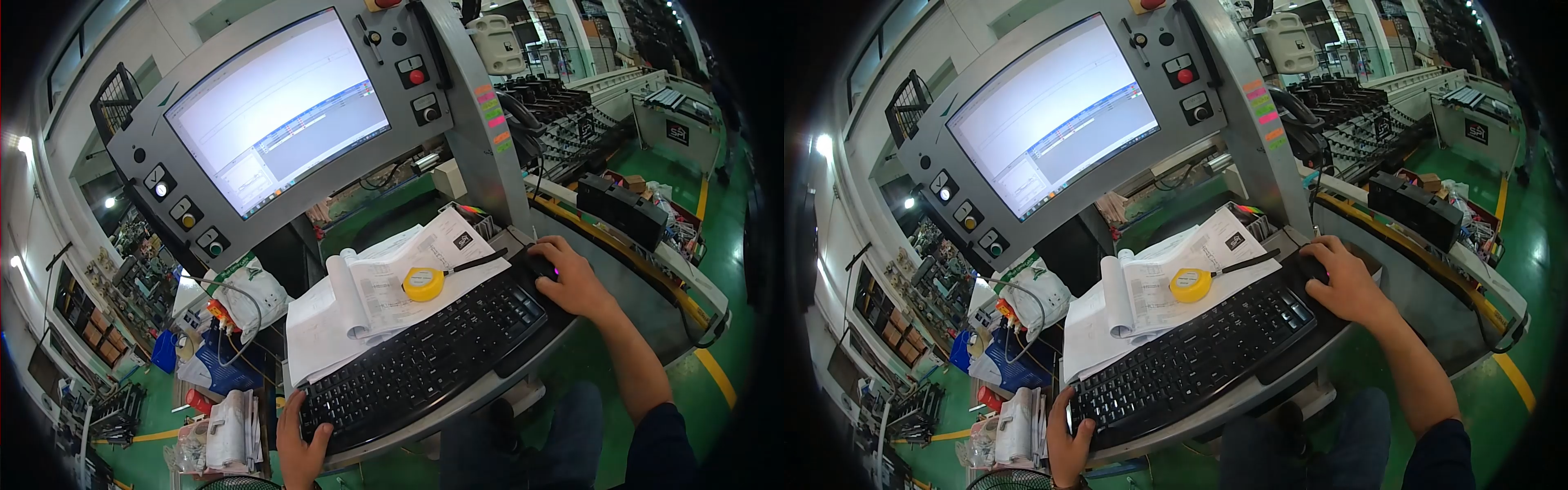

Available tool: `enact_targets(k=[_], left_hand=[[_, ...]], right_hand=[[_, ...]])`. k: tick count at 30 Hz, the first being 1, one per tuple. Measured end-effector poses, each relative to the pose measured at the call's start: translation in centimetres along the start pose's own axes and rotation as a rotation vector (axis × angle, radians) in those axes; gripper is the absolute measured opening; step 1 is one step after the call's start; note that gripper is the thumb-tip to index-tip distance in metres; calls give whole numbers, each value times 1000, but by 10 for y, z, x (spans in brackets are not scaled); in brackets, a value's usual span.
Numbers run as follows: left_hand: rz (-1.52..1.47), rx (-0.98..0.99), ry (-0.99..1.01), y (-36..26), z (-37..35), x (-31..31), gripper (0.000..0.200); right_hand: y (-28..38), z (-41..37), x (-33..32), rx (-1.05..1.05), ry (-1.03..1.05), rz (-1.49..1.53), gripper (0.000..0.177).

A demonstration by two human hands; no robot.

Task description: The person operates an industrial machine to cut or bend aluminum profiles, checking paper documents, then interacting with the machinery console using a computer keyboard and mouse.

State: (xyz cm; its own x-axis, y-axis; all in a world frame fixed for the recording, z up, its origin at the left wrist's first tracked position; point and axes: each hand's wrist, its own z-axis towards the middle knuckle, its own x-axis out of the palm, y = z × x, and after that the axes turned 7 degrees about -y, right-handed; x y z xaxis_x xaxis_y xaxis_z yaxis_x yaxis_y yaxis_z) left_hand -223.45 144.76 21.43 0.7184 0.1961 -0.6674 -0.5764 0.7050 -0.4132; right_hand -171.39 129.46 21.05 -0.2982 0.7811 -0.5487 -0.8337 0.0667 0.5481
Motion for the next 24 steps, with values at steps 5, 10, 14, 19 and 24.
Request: enact_targets(k=[5, 10, 14, 19, 24], left_hand=[[-13, 19, 0, -1, 1, -1, 65], [-82, -99, 1, -2, -4, 3, 73], [-82, -106, 3, -5, -3, 2, 72], [-90, -110, 0, -5, -3, 2, 72], [-33, -5, 30, 0, 2, -1, 65]], right_hand=[[-1, 0, 0, 4, -1, -1, 52], [-1, 0, 1, 1, -8, 7, 52], [1, 0, -1, 17, 5, 11, 52], [0, 1, 0, 7, 8, 1, 52], [-2, 1, 1, 1, 6, 3, 53]])
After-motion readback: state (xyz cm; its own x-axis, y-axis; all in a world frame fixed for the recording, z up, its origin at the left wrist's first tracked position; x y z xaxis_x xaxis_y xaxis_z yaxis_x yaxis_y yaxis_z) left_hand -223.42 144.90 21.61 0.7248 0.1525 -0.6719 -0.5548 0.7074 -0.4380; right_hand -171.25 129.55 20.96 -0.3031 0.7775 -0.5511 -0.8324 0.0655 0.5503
